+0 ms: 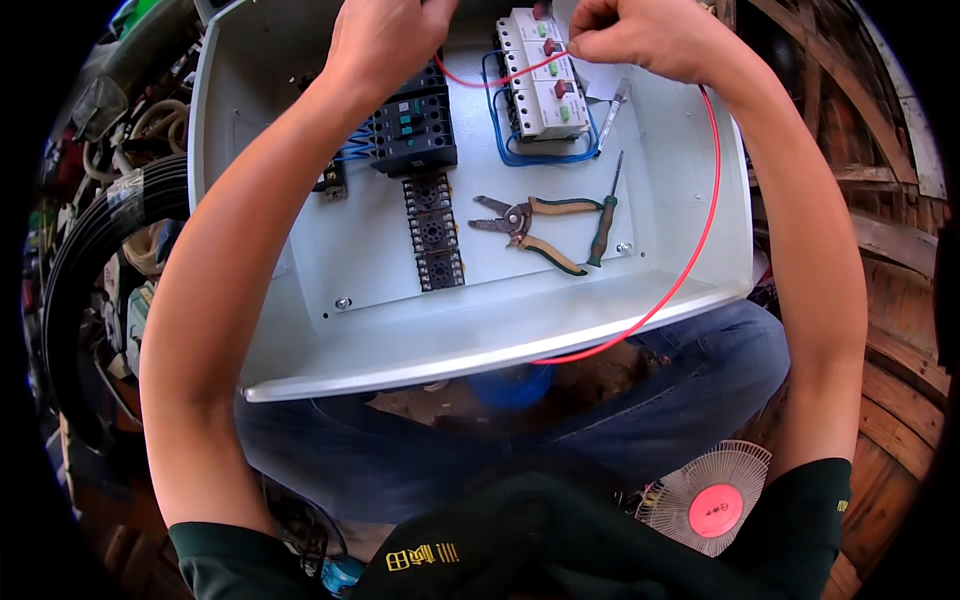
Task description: The person strips red wires with pliers and connects them to terminals inside an open electrical box. They use a screwdriver to tighten connections and route wires through the box.
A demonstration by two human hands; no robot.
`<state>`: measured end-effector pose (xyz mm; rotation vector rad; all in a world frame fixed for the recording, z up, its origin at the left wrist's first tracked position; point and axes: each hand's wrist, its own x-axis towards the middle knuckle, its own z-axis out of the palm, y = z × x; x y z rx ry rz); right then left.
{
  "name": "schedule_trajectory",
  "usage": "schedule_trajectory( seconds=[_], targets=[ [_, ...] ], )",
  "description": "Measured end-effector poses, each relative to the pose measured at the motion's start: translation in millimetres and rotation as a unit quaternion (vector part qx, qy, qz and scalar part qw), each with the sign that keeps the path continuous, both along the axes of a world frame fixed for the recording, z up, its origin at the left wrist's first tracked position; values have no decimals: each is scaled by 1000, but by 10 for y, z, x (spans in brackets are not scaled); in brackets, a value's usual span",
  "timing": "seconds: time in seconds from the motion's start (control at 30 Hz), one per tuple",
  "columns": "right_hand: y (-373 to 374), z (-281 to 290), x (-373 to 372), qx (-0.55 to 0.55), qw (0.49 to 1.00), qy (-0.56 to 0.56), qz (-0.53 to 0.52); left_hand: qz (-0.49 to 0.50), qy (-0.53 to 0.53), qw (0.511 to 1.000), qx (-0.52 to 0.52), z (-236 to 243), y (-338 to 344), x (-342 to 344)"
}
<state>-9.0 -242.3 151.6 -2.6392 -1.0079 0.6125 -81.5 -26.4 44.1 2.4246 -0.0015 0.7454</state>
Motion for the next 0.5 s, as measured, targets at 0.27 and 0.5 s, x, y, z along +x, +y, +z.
schedule_trajectory(
  seconds=[0.27,0.5],
  targets=[
    [-489,1,-636,233,963,136,-25,-70,-83,970,216,1006,-765,-1156],
    [-446,-7,-1025,279,940,182,-68,-88,-17,991,101,704,-820,-1405]
  ],
)
